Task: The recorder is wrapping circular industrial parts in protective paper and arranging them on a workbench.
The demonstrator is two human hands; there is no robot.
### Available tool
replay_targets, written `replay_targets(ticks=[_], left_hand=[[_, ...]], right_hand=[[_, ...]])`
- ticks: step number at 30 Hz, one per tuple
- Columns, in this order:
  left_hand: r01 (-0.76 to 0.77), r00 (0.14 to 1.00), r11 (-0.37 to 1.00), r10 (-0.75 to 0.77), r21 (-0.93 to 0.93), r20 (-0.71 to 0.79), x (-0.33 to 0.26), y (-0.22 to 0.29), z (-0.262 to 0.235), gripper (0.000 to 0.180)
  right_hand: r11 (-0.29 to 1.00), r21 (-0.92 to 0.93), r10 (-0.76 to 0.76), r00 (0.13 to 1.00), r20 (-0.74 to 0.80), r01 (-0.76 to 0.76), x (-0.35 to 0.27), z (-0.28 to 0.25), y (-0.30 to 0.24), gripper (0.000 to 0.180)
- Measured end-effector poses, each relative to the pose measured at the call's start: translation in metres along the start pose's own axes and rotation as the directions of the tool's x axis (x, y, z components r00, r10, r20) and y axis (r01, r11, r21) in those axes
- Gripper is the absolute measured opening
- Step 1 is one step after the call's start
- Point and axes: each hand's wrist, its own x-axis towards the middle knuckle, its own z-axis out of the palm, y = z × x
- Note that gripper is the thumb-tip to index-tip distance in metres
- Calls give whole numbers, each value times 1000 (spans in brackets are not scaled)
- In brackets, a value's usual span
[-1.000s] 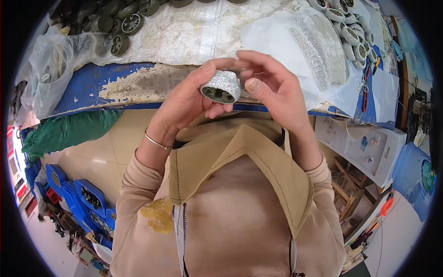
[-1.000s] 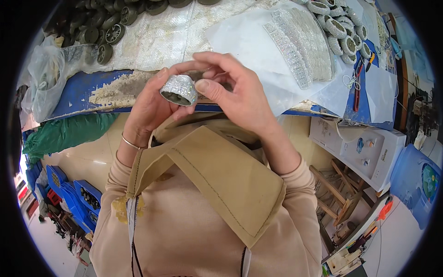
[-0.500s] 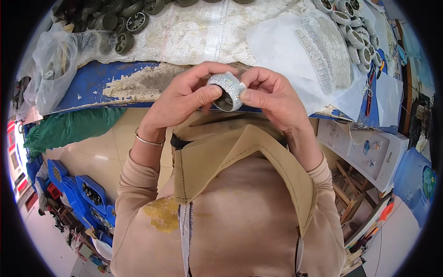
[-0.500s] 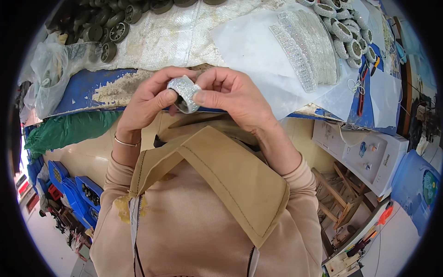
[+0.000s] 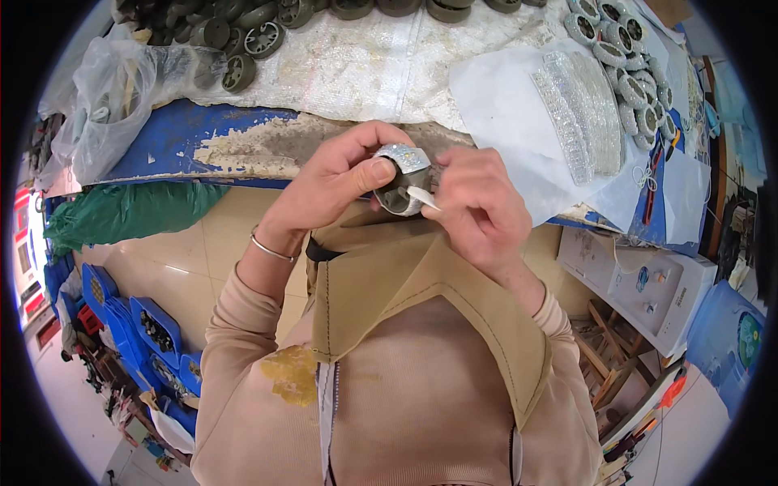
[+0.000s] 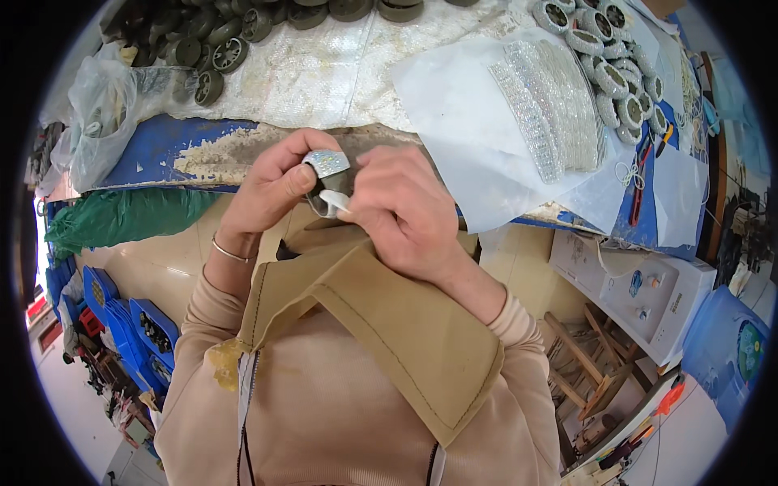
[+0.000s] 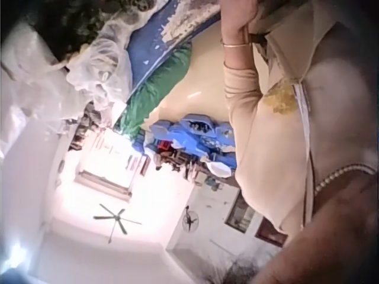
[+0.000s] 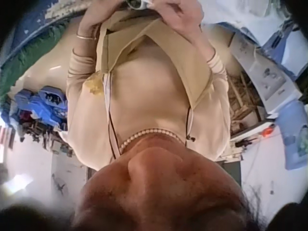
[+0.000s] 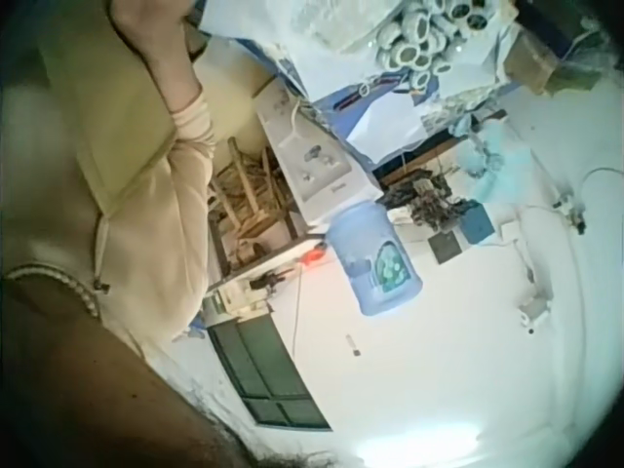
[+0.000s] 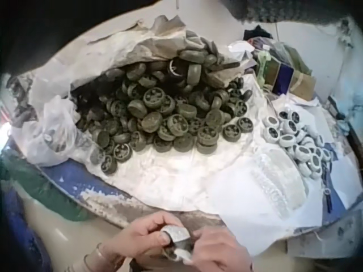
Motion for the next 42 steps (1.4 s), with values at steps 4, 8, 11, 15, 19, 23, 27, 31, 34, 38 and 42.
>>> replay_targets(ticks=[4,8,11,15,19,23,27,31,34,38,42], left_hand=[[18,999,976,-28,-216,-44,7,-8,10,31],[88,988,974,-111,-208,-106,11,11,17,26],[199,968,940,-233,-279,-96,17,23,21,28],[136,988,981,-145,-137,-59,16,21,17,30],[171,973,964,-198,-205,-120,16,18,16,30],[198,956,939,-248,-280,-157,16,18,15,28],[162,941,908,-260,-386,-218,15,15,17,27],[147,953,921,-229,-360,-197,17,19,21,28],[129,948,931,-217,-340,-232,16,21,24,31],[106,952,940,-191,-325,-241,17,21,27,31],[97,962,917,-186,-387,-200,15,19,29,37]], right_hand=[[987,149,76,989,-123,-57,-10,4,10,15],[518,777,599,800,-31,-357,3,4,2,22],[484,757,637,770,39,-439,5,1,4,24],[629,661,546,838,-1,-409,2,-5,18,17],[741,566,512,849,-127,-362,-1,5,21,15],[800,530,455,860,-231,-281,-12,7,15,15],[850,486,298,947,-121,-205,-19,0,0,14],[817,555,355,895,-269,-157,-11,1,9,20],[740,612,485,852,-198,-279,-5,6,-2,28],[749,588,516,826,-229,-305,-9,11,1,44],[717,615,586,763,-274,-329,-4,14,0,48]])
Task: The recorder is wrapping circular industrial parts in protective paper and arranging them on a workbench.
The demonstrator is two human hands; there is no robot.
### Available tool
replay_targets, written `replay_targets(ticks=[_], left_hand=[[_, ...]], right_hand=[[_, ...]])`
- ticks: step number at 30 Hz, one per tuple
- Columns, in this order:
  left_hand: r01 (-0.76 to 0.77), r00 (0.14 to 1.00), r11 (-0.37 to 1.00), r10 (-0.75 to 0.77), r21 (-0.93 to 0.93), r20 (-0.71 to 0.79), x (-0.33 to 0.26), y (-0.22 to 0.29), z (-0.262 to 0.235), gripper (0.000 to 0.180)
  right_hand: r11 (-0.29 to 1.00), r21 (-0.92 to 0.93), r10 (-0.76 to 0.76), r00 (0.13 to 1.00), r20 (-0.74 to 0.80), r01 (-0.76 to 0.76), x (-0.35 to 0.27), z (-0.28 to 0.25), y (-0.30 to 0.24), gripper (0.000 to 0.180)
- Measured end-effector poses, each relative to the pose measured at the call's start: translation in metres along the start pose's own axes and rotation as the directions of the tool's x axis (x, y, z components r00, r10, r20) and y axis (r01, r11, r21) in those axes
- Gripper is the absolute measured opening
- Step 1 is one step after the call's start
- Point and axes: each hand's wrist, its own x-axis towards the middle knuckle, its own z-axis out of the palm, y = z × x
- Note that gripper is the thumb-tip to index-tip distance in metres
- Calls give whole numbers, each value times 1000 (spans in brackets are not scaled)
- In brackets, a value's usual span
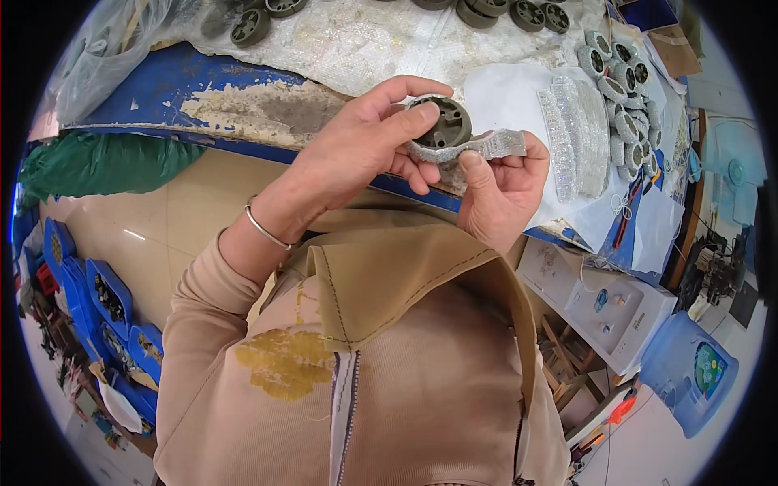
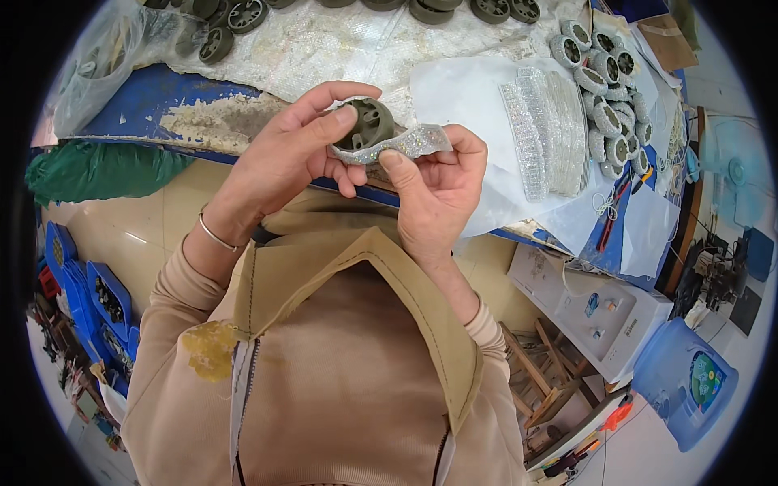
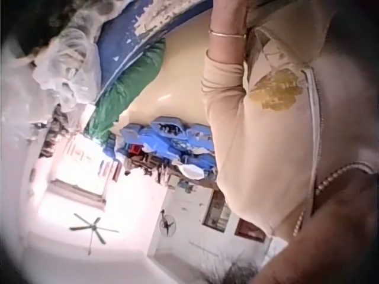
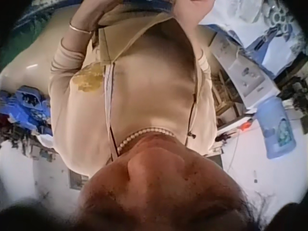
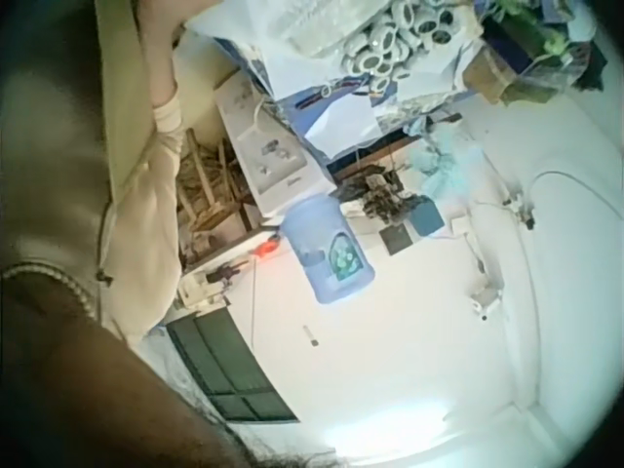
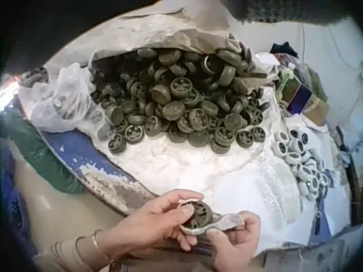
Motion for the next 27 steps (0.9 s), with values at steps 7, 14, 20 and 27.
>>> replay_targets(ticks=[7,14,20,27], left_hand=[[-98,962,990,121,-106,247,-4,-3,-14,61],[-121,967,993,116,10,226,-4,-4,-13,71],[-157,973,984,141,79,182,-7,-6,-11,69],[-235,965,967,221,98,140,-7,-10,-8,72]], right_hand=[[996,79,-27,1000,-14,28,5,-6,2,49],[995,83,46,999,28,-48,5,-11,1,42],[999,36,-7,998,67,4,4,-13,5,22],[999,23,-22,998,55,21,3,-13,9,20]])
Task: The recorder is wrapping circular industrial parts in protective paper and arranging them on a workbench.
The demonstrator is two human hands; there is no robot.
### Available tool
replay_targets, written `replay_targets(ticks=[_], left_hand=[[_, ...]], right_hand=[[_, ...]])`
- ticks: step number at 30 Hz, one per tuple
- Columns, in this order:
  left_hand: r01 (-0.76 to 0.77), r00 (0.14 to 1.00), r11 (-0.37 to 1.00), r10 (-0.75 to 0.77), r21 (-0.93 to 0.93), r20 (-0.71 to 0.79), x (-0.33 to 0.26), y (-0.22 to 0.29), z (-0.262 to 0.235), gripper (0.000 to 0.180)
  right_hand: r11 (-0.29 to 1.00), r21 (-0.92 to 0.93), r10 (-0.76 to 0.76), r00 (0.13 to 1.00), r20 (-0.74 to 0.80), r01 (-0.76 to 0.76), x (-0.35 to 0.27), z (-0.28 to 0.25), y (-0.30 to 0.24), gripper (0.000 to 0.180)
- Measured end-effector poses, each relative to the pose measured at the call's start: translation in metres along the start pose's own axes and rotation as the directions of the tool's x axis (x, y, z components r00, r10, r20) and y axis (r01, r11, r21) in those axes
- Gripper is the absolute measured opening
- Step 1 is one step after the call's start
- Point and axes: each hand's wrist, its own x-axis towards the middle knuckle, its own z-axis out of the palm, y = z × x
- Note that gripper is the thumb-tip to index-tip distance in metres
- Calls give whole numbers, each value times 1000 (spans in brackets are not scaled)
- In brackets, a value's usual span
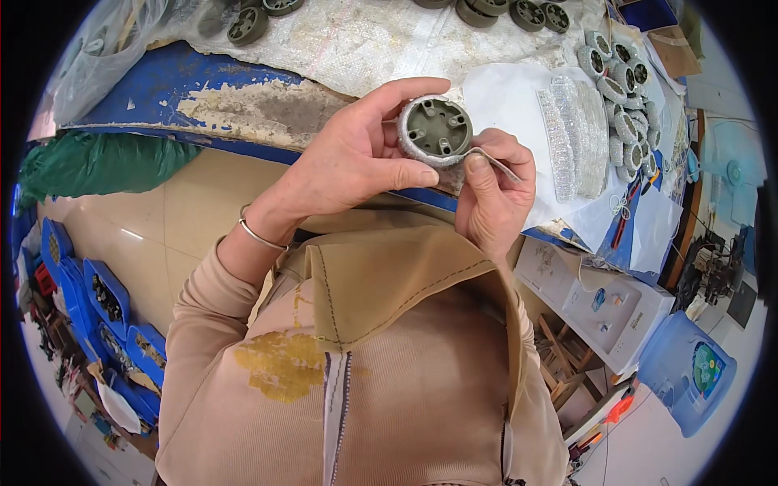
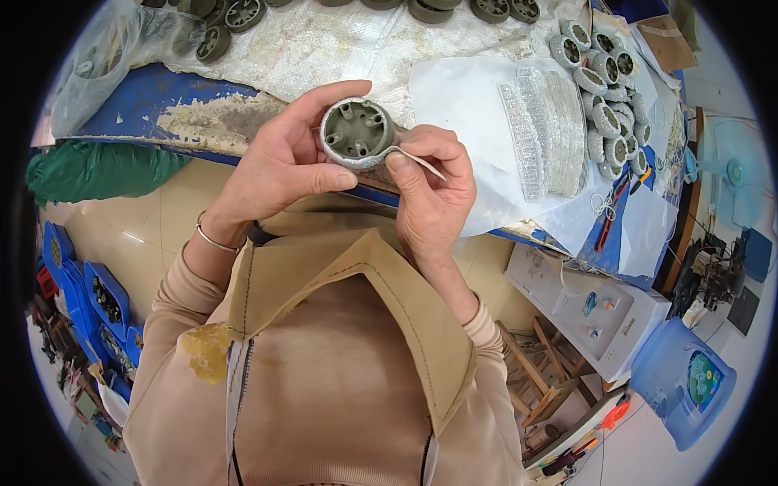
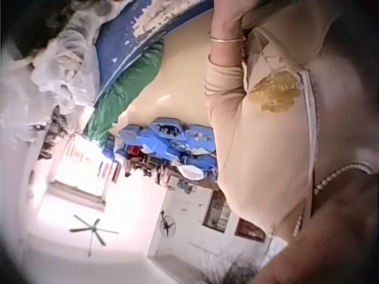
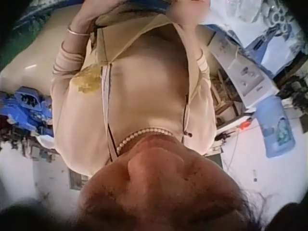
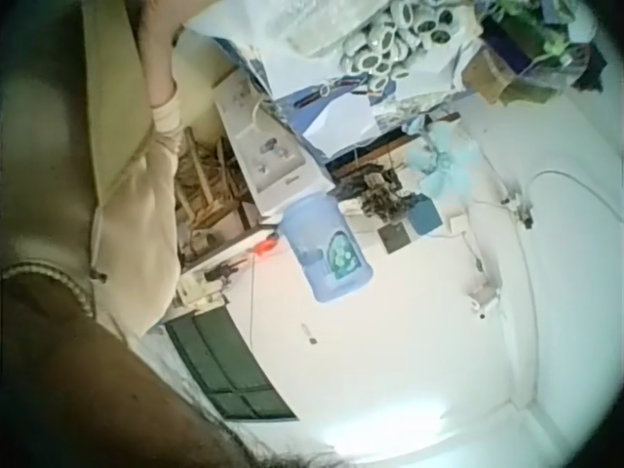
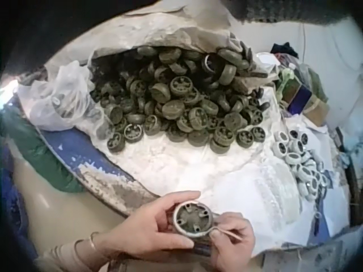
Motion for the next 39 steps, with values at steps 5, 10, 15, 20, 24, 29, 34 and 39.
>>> replay_targets(ticks=[5,10,15,20,24,29,34,39], left_hand=[[-1,999,982,10,189,-46,0,-2,-3,76],[-12,998,942,34,334,-59,1,-8,0,76],[-99,990,863,133,495,-35,1,-9,-2,66],[-24,990,936,73,352,-124,7,-11,-16,62],[4,994,958,26,286,-102,4,-12,-22,60],[23,998,937,-1,348,-63,-1,-1,-15,65],[-13,1000,938,21,345,-20,-1,-4,-12,66],[-85,996,893,84,441,21,-2,-8,-13,65]], right_hand=[[988,-117,-88,993,84,97,1,0,3,20],[993,-96,-64,996,66,70,-2,6,0,20],[977,-164,-136,991,-1,134,-2,8,-2,17],[865,-357,-264,924,275,353,-3,4,-11,14],[791,-441,-243,879,409,424,0,0,-25,13],[901,-378,-108,954,278,212,14,-5,-23,17],[974,-223,21,961,277,43,27,-5,-23,23],[976,-205,128,947,294,-69,33,-4,-21,22]])
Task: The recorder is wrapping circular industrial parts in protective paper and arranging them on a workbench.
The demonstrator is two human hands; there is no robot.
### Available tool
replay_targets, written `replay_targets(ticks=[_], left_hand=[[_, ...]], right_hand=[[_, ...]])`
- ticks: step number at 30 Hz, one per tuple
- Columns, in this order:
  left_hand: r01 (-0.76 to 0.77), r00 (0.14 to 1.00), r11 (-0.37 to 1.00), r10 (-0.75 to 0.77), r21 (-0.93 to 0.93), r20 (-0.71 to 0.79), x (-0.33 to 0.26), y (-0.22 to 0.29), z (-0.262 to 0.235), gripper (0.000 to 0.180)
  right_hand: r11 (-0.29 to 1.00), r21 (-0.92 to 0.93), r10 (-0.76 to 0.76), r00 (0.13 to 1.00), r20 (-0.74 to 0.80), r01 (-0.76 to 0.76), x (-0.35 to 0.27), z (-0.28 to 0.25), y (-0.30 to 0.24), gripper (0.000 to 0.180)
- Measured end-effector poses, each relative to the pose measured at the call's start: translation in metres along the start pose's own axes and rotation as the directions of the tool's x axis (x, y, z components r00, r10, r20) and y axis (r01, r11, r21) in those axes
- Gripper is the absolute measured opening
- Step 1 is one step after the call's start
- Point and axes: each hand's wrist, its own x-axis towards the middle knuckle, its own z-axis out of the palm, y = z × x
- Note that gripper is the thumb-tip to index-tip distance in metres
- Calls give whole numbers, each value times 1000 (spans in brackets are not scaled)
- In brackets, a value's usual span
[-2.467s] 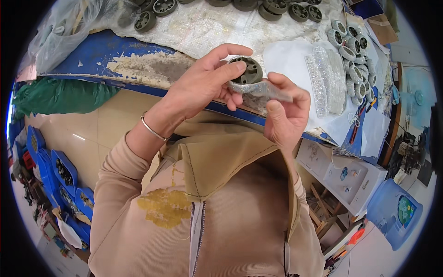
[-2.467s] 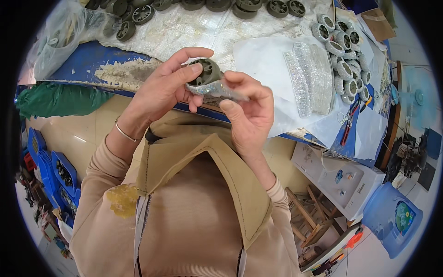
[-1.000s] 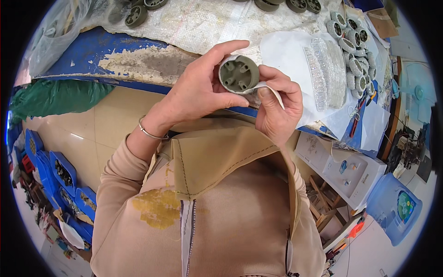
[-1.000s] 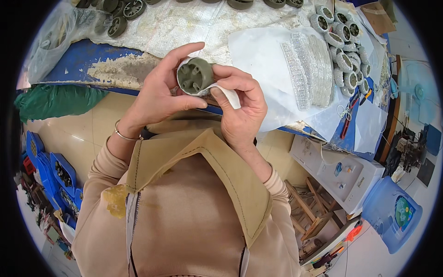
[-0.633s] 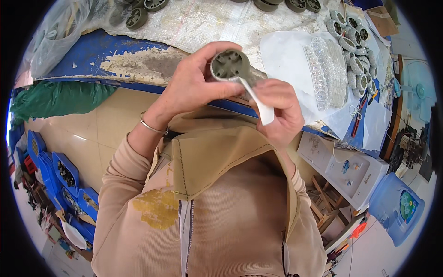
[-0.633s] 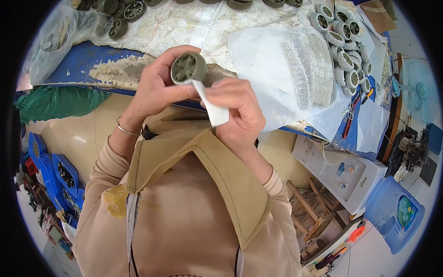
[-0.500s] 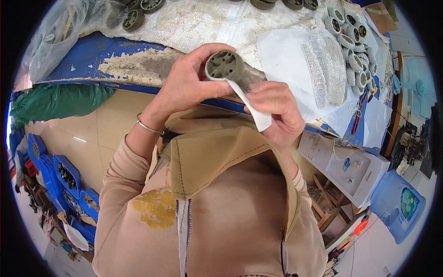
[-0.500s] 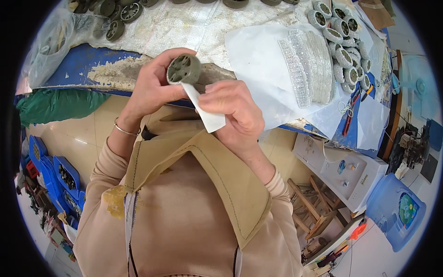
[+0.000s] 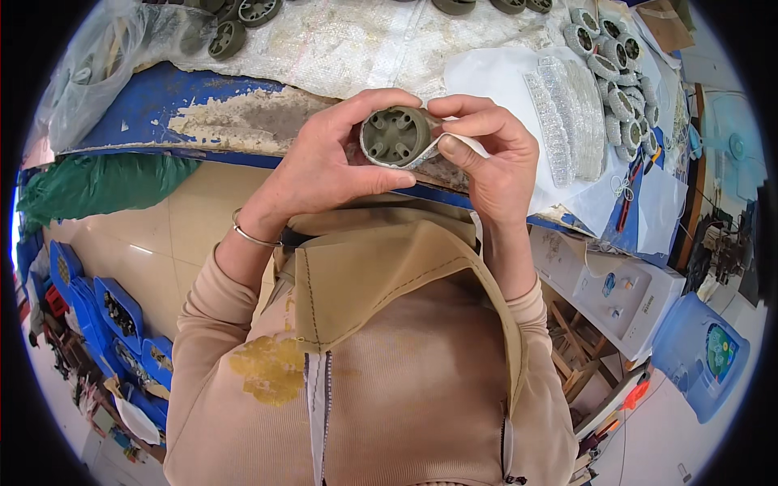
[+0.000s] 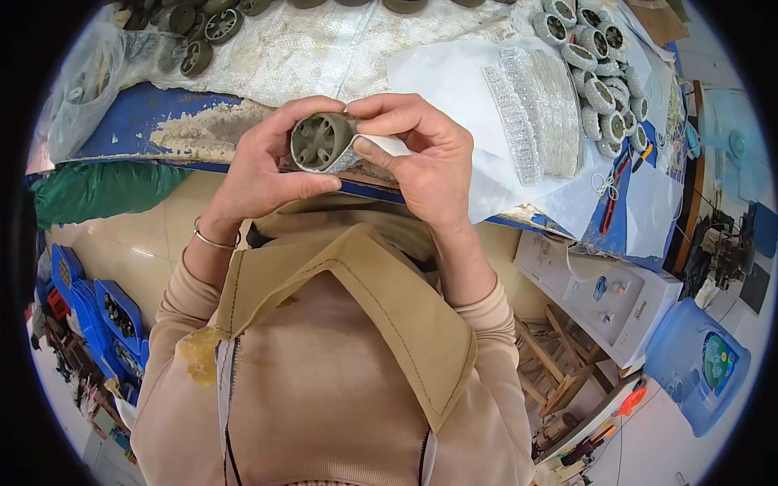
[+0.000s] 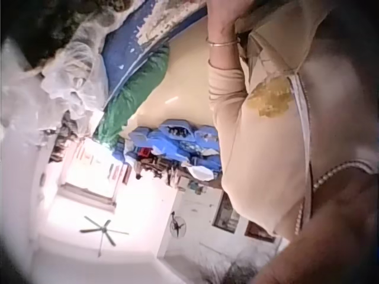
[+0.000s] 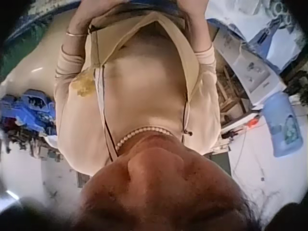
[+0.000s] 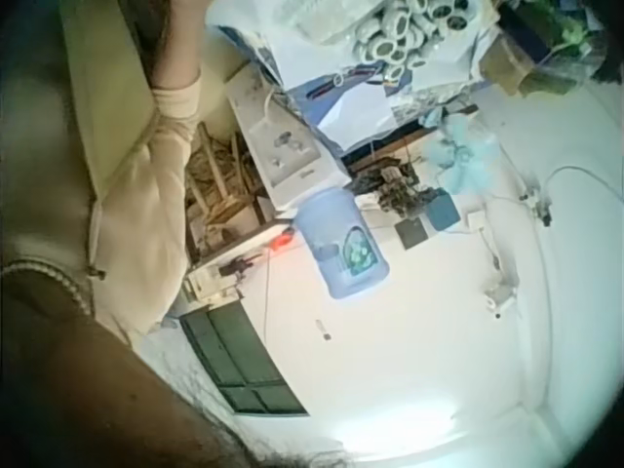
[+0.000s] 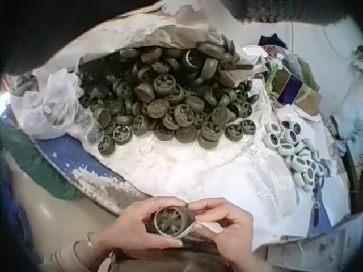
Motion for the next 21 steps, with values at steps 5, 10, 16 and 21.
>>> replay_targets(ticks=[5,10,16,21], left_hand=[[15,1000,997,-15,-81,9,0,0,2,63],[69,997,995,-67,-68,26,2,1,4,74],[31,995,988,-44,-154,-85,-3,-8,20,76],[-143,988,990,142,-6,-57,-2,-10,11,69]], right_hand=[[999,-32,2,1000,27,-1,-1,-2,3,22],[989,-128,-72,997,-10,70,-6,1,6,22],[983,-148,-135,979,-153,112,-19,12,13,22],[977,-168,-159,976,-147,134,-24,13,17,20]])
